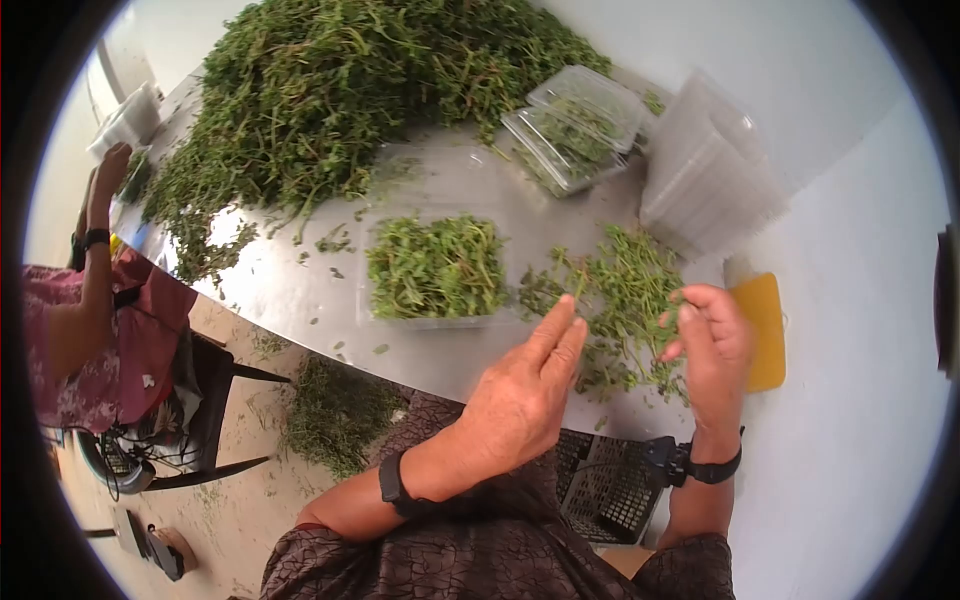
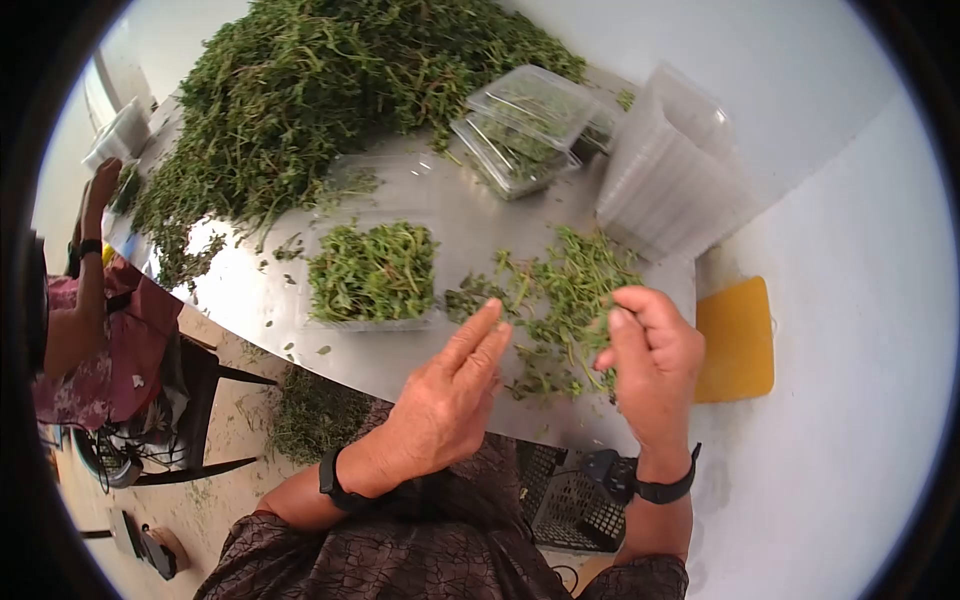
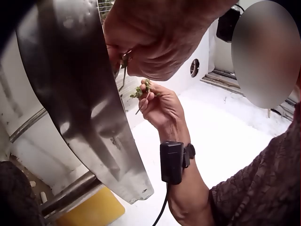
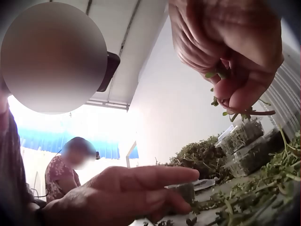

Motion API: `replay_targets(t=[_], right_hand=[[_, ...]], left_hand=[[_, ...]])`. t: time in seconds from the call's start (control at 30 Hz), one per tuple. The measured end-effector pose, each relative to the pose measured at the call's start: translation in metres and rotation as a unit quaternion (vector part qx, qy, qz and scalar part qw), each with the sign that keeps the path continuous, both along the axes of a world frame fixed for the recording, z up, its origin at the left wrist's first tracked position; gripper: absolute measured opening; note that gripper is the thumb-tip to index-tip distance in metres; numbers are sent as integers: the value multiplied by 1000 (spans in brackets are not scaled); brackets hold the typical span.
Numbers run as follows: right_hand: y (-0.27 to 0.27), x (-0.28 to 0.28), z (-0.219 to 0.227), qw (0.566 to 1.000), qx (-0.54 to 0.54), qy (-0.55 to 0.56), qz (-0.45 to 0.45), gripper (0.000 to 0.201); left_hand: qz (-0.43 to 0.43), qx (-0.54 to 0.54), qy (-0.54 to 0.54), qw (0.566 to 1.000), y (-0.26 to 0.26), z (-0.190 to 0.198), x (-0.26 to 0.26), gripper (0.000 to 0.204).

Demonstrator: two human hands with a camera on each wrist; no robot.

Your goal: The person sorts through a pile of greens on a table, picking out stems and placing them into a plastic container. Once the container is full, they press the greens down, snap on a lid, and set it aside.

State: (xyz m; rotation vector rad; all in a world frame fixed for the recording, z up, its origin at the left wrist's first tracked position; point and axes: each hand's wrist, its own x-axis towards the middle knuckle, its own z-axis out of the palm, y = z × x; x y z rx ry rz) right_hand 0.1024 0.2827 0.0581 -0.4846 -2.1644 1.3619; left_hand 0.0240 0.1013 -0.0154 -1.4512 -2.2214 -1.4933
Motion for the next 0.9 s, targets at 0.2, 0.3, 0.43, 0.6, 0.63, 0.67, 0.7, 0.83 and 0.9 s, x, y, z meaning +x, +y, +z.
replay_targets(t=[0.2,0.3,0.43,0.6,0.63,0.67,0.7,0.83,0.9], right_hand=[[-6,-14,15,996,-22,88,-27,15],[-20,-25,18,996,1,84,2,15],[-36,-43,23,996,21,75,49,14],[-63,-71,34,991,33,83,97,13],[-69,-78,35,987,55,89,124,13],[-73,-84,35,981,77,94,150,13],[-76,-91,35,981,77,93,153,13],[-86,-118,33,967,102,95,214,15],[-88,-133,27,944,170,95,266,17]], left_hand=[[-62,-8,123,990,-12,-3,-9,44],[-63,8,154,986,-22,1,-11,36],[-48,64,181,980,-47,1,-16,33],[90,108,263,954,-86,4,-31,31],[93,108,264,954,-91,3,-35,31],[127,107,262,951,-96,2,-38,31],[161,106,260,946,-100,1,-40,30],[214,103,228,944,-105,-2,-49,42],[214,97,225,946,-106,-4,-51,44]])
